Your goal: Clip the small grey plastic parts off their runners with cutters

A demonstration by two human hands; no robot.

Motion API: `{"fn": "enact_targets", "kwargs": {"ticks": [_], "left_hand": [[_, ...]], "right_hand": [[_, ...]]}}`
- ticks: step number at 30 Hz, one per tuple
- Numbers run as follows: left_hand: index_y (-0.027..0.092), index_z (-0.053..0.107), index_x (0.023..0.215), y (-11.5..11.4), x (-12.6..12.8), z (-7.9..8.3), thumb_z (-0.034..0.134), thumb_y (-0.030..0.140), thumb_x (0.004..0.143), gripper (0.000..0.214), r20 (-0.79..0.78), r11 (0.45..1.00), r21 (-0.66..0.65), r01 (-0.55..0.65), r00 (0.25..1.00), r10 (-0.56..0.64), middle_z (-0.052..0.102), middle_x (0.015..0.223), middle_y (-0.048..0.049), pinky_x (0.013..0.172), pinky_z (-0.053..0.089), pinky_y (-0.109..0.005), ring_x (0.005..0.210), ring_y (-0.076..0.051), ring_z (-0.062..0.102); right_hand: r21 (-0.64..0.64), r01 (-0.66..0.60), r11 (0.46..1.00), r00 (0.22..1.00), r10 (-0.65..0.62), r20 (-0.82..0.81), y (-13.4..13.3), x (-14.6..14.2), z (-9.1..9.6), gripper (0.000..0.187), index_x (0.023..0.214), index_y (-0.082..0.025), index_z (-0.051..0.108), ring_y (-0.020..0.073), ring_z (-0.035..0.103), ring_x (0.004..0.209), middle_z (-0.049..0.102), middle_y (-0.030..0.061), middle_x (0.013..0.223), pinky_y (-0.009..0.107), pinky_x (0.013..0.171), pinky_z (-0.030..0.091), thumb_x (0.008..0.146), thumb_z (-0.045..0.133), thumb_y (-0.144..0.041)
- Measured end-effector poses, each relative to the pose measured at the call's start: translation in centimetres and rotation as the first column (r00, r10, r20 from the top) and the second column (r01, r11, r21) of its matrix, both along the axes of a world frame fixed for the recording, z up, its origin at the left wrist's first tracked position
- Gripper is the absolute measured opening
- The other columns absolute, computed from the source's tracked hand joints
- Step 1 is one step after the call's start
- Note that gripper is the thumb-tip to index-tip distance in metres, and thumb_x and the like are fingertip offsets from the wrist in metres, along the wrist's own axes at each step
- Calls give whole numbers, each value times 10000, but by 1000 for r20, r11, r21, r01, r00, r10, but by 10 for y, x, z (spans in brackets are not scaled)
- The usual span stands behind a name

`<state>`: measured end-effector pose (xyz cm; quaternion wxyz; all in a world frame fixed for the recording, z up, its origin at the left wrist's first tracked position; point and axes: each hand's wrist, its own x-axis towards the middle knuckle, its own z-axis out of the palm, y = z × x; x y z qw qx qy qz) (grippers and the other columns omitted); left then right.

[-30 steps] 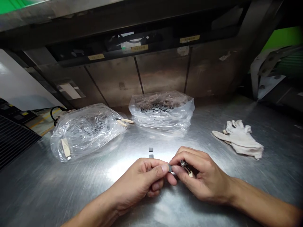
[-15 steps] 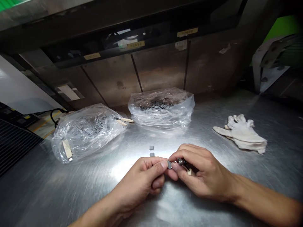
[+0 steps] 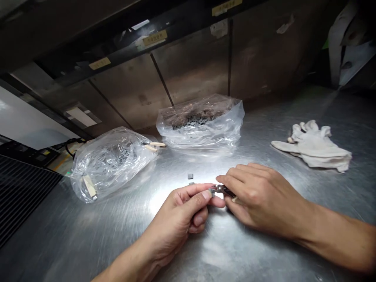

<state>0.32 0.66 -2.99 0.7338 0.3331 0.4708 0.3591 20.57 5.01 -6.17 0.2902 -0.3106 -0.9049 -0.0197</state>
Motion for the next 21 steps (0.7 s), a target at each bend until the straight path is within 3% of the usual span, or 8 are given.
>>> {"fn": "enact_targets", "kwargs": {"ticks": [6,13,21], "left_hand": [[132,783,1003,1,1,-3,670,352,948,254,-154,997,63,51,987,-41,658,927,-65,494,172,-250,540,-37,289],[110,780,959,2,3,-1,663,344,948,262,-196,993,92,68,979,-49,425,559,44,493,169,-255,524,-73,265],[110,733,909,0,1,-5,609,429,967,347,-285,988,102,118,955,-84,325,552,62,500,137,-278,522,-87,219]], "right_hand": [[26,20,999,998,-21,51,0,-2,1,50,819,-183,645,202,525,633,592,21,707,373,639,302,844,606,-163],[42,16,999,998,-18,62,-3,-2,1,77,771,-193,605,193,501,596,596,27,678,364,611,268,823,607,-136],[-34,34,999,994,-30,107,-2,-1,2,109,764,-208,607,202,540,606,617,8,686,357,609,304,828,642,-128]]}}
